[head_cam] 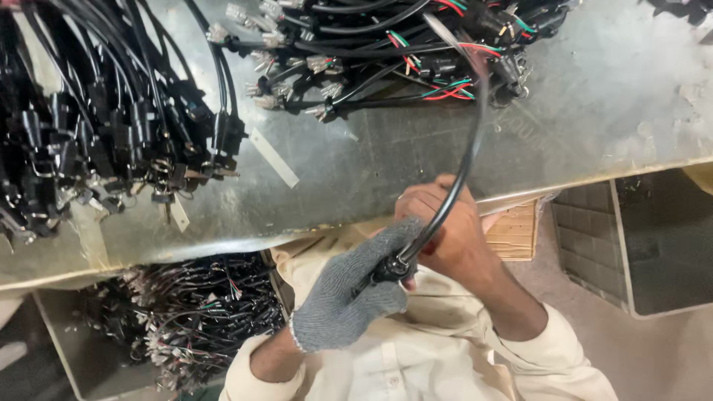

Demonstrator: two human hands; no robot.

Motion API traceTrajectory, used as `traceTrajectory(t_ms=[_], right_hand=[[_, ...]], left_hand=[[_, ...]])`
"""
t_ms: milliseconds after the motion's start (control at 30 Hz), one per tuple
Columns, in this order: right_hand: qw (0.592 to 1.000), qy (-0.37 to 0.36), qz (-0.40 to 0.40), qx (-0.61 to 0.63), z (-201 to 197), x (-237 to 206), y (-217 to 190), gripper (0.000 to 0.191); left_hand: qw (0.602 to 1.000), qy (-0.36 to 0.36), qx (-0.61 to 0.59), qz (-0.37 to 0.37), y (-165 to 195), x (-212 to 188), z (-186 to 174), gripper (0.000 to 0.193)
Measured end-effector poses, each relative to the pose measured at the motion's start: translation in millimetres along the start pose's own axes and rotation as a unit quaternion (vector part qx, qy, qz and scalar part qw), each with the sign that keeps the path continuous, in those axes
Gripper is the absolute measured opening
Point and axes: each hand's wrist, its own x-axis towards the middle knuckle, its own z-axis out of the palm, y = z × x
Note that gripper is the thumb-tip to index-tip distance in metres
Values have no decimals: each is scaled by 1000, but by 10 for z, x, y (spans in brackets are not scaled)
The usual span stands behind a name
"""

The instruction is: The person repeatedly strips the outer insulation from black wires using red-handled pliers. They hold each wire, cut the insulation near the connector, and pull the sheath off to expose the inner conductors. The processed wires are placed on a metal table alongside many similar wires.

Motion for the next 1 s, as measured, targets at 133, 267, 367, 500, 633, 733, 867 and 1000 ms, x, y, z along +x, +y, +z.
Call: traceTrajectory(t_ms=[133,267,367,500,633,733,867,1000], right_hand=[[991,-43,20,126,22,-13,154,33],[993,-55,61,90,79,-85,154,35],[995,-31,90,20,126,-20,111,38],[976,17,102,-191,143,197,138,40],[979,75,58,-180,70,282,246,65],[978,105,13,-177,-53,397,390,42],[962,92,-12,-258,-317,927,744,32],[943,22,-117,-310,-394,1520,1169,18]], left_hand=[[999,31,15,-23,5,-34,43,70],[975,113,183,46,10,-19,103,61],[874,212,414,142,-16,64,93,38],[752,294,549,218,58,166,-99,43],[707,376,584,134,513,-2,-570,30],[744,432,491,138,802,-39,-1053,57],[512,422,715,220,518,-27,-1144,61],[751,316,577,56,-41,187,-727,59]])
